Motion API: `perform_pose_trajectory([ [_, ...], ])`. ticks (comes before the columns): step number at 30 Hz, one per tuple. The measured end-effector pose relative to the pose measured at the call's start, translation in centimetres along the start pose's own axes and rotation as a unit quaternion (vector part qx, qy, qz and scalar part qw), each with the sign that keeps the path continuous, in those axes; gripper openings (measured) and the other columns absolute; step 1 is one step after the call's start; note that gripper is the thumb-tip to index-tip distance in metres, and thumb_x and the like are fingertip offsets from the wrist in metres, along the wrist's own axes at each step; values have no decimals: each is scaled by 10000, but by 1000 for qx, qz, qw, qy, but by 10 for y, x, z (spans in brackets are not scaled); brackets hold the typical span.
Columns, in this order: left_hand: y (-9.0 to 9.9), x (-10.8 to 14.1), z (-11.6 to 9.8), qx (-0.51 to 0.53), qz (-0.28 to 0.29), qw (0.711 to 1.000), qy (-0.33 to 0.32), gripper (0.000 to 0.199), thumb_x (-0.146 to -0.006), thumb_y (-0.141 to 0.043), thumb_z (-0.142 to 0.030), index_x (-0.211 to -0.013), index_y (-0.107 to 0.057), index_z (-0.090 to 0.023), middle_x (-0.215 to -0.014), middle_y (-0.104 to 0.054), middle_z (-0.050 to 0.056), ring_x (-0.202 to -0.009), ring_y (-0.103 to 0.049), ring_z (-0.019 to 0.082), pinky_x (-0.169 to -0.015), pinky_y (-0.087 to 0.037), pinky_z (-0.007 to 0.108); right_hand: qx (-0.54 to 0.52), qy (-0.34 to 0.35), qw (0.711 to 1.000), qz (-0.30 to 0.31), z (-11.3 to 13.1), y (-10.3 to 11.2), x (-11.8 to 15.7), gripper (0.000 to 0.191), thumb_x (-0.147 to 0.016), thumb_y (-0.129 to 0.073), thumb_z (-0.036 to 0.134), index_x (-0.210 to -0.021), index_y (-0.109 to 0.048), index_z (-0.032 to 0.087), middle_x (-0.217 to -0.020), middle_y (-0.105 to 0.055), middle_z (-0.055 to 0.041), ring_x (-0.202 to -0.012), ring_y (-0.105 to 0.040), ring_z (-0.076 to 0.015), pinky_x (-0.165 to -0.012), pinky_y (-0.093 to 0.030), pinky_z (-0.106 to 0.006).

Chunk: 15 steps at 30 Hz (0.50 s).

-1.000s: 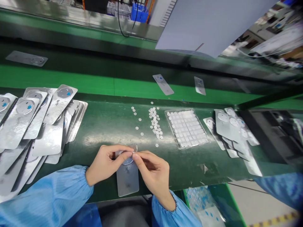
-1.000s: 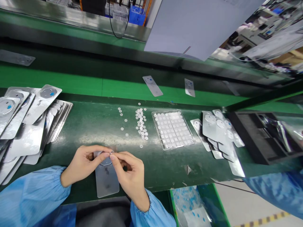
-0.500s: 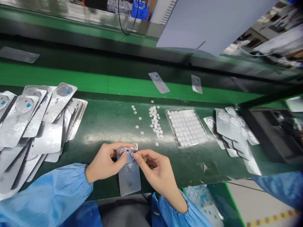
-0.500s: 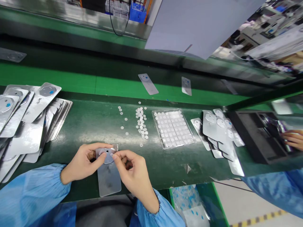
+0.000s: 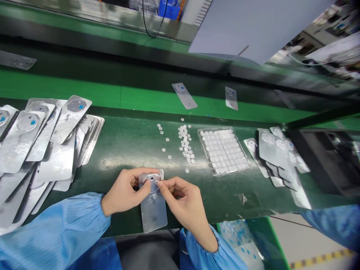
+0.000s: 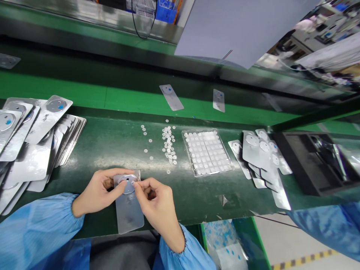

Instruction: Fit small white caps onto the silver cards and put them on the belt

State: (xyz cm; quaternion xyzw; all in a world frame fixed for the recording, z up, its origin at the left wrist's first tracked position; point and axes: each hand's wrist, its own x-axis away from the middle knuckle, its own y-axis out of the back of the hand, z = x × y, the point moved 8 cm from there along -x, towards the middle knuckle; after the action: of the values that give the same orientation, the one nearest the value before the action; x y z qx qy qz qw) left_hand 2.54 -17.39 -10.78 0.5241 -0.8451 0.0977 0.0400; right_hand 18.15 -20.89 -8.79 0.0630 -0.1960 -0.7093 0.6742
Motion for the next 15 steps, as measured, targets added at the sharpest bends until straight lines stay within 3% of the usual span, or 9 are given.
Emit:
perform_pose_trajectory([
  [2, 0, 0, 1, 30, 3, 999, 12, 379, -898, -726, -284, -1250, -741, -143, -968, -811, 102, -755, -748, 185, -659, -597, 249, -5, 0, 1000, 1, 1, 2, -3, 341, -894, -744, 451, -712, -657, 177, -561, -569, 17, -494, -477, -110, -455, -375, -220],
  [5, 0, -1, 1, 62, 5, 998, 24, 442, -868, -771, -285, -1285, -719, -146, -903, -810, 77, -680, -725, 161, -627, -591, 242, -44, -14, 999, 15, 1, 3, -12, 330, -834, -811, 455, -792, -621, 190, -626, -615, 16, -545, -545, -124, -444, -392, -200],
  [7, 1, -4, 3, 83, -4, 996, 40, 513, -811, -836, -277, -1292, -708, -154, -941, -812, 72, -727, -734, 166, -679, -606, 254, -85, -36, 995, 38, -4, -1, -17, 370, -802, -845, 480, -886, -635, 188, -665, -668, 2, -569, -594, -136, -431, -408, -189],
  [10, 3, -8, 10, 109, -32, 991, 74, 564, -729, -911, -273, -1244, -714, -154, -1013, -806, 75, -822, -741, 174, -751, -604, 257, -143, -58, 987, 36, -15, -4, -22, 448, -755, -885, 532, -880, -632, 184, -628, -682, 1, -503, -584, -126, -404, -431, -183],
  [15, 7, -6, 18, 149, -63, 979, 121, 478, -705, -923, -288, -1108, -720, -130, -830, -754, 27, -699, -683, 136, -639, -538, 220, -248, -45, 967, 45, -33, -5, -12, 509, -906, -702, 660, -1075, -685, 180, -795, -759, -83, -637, -719, -210, -422, -561, -245],
])
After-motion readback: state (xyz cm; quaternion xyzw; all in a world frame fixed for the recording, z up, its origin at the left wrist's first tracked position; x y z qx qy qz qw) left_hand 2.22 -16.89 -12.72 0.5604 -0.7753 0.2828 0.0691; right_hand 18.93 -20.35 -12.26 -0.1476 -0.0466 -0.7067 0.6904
